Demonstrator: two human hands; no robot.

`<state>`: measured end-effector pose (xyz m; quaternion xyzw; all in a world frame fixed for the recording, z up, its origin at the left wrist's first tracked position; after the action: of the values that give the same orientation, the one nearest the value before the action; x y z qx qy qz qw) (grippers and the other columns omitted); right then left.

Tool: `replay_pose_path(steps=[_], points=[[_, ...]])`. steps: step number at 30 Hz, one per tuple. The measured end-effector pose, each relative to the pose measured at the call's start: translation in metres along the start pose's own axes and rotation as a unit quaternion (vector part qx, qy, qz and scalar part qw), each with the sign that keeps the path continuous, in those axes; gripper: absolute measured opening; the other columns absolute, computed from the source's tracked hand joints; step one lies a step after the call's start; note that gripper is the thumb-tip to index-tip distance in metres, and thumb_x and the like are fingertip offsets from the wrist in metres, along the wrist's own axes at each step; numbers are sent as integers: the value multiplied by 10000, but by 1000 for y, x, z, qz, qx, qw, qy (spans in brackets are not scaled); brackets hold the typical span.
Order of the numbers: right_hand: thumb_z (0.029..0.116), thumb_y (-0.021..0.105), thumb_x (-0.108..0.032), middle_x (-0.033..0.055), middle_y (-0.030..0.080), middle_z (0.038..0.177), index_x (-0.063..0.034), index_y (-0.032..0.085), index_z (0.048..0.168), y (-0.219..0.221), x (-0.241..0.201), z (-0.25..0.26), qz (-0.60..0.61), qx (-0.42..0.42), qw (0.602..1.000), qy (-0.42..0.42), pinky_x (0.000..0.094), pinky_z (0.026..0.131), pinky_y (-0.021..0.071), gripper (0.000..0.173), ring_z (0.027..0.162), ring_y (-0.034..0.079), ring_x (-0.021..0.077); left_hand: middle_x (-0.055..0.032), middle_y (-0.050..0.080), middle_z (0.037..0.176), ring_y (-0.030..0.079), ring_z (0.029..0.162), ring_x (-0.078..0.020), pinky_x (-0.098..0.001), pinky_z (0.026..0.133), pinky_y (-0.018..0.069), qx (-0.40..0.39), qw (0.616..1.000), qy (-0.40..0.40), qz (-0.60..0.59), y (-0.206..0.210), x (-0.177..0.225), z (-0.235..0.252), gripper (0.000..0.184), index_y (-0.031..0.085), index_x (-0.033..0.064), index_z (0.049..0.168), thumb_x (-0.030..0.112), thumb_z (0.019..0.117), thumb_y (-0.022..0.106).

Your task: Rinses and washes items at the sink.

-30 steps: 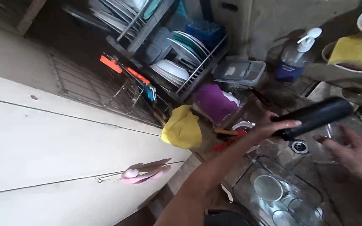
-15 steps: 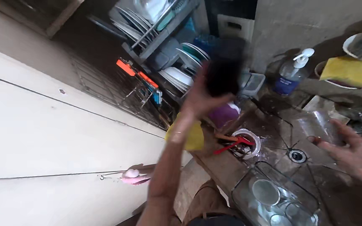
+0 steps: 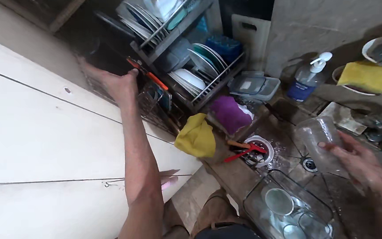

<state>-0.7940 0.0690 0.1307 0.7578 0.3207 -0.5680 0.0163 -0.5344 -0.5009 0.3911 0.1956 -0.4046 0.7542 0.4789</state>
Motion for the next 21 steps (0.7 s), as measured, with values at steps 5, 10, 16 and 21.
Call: replay_pose_path(steps=[5, 10, 16, 21], points=[[867, 721, -461, 100, 607, 1393, -204, 410, 1573, 11, -10, 7, 20, -11, 1000, -11, 415, 918, 577, 813, 1132, 661, 179, -232, 300, 1625, 361, 1493, -211, -285, 1203, 333, 30, 998, 40, 39, -10, 7, -6, 1187, 79, -41, 1601, 179, 718, 841], [883, 726, -441, 98, 574, 1437, -181, 396, 1579, 27, -20, 11, 32, -25, 999, -18, 388, 936, 571, 813, 1170, 643, 167, -269, 306, 1611, 347, 1498, -292, -348, 1213, 326, -21, 994, 52, 96, -3, 13, -5, 1149, 148, -53, 1587, 141, 671, 816], [866, 743, -419, 81, 621, 1320, -164, 451, 1504, 37, -24, 14, 60, -25, 998, -9, 363, 832, 599, 746, 1042, 675, 149, -191, 515, 1478, 545, 1344, -226, -374, 1091, 481, -19, 994, -95, 59, 8, -15, -10, 1113, 149, 11, 1590, 198, 709, 803], [1028, 582, -400, 19, 708, 1119, -144, 536, 1401, 43, -34, 15, 205, -20, 978, 39, 328, 789, 621, 454, 926, 713, 127, -188, 488, 1513, 592, 1292, -220, -376, 1027, 528, -6, 997, -79, 19, 8, -16, -7, 1098, 94, 73, 1626, 213, 778, 778]])
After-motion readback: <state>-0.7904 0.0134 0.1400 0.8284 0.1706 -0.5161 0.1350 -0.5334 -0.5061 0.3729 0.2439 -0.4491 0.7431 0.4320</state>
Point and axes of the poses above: each hand's wrist, its own z-axis towards the middle knuckle, its own y-axis out of the palm, x = y × z, the point moved 7 cm from there along z, towards the middle knuckle
